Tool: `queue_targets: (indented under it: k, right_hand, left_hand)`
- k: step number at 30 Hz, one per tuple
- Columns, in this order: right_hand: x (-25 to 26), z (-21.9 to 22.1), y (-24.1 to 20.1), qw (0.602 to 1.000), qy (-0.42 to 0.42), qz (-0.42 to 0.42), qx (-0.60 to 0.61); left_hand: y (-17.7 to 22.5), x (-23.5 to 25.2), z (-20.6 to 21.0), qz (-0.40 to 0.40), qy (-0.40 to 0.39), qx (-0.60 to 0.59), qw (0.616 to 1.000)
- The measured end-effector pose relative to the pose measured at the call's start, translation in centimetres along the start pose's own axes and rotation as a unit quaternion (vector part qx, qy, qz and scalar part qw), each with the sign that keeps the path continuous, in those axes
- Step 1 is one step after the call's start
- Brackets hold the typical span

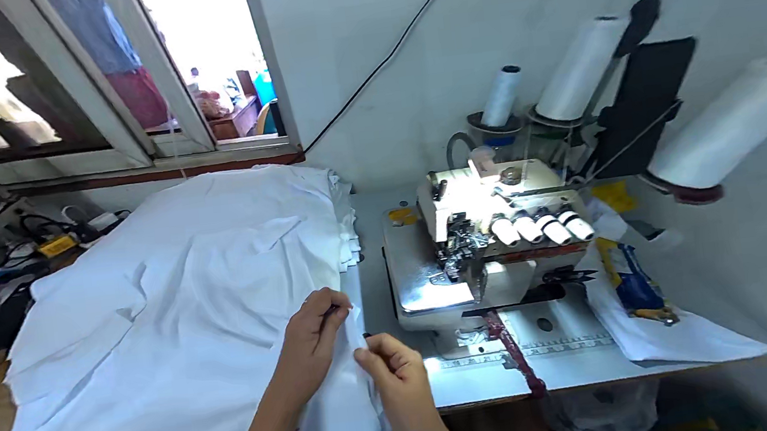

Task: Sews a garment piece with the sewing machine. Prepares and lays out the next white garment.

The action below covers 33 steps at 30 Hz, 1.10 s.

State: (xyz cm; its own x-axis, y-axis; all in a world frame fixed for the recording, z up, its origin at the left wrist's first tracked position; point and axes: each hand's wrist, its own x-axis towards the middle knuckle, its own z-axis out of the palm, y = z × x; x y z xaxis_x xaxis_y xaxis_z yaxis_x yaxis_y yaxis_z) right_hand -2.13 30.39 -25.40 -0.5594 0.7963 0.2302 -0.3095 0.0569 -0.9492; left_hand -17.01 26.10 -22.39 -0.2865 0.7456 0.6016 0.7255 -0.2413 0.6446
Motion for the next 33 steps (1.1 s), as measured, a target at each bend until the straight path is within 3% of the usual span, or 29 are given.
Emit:
queue_targets:
  k: [3,7,10,13,16,19,24,28,31,33]
  right_hand:
    - [1.4,-4.7,-2.1,0.994,0.081,-0.054,-0.043]
    - [2.0,-10.4,-3.2,0.984,0.153,-0.012,-0.085]
    - [1.8,-12.4,-1.7,0.987,0.145,0.024,-0.059]
    - [1.5,-12.7,-1.0,0.989,0.144,0.022,-0.04]
    - [1.8,-12.8,-1.2,0.989,0.146,0.024,-0.027]
    - [2.6,-12.8,-1.3,0.988,0.148,0.033,-0.022]
    - [4.5,-12.3,-1.4,0.982,0.172,0.077,0.01]
    - [5.0,-12.3,-1.6,0.975,0.183,0.114,0.052]
    - [3.4,-12.9,-1.3,0.979,0.136,0.134,0.075]
    - [1.0,-13.8,-0.7,0.984,0.068,0.148,0.072]
  left_hand:
    - [2.2,3.7,4.9,0.035,-0.001,-0.033,0.999]
    - [4.2,5.9,10.6,0.007,-0.031,-0.026,0.999]
    - [3.8,5.0,13.1,0.047,-0.027,0.09,0.994]
    - [4.9,2.7,14.4,0.109,0.003,0.254,0.961]
    - [6.3,0.5,15.9,0.087,0.023,0.376,0.922]
    - [5.8,0.6,16.7,0.077,0.04,0.386,0.918]
    - [4.3,2.9,14.8,0.046,-0.003,0.223,0.974]
    - [2.2,3.3,8.7,-0.052,-0.037,-0.015,0.998]
    - [0.5,-1.8,2.7,-0.11,0.14,0.032,0.983]
    - [0.0,-7.1,-0.9,-0.168,0.299,0.122,0.931]
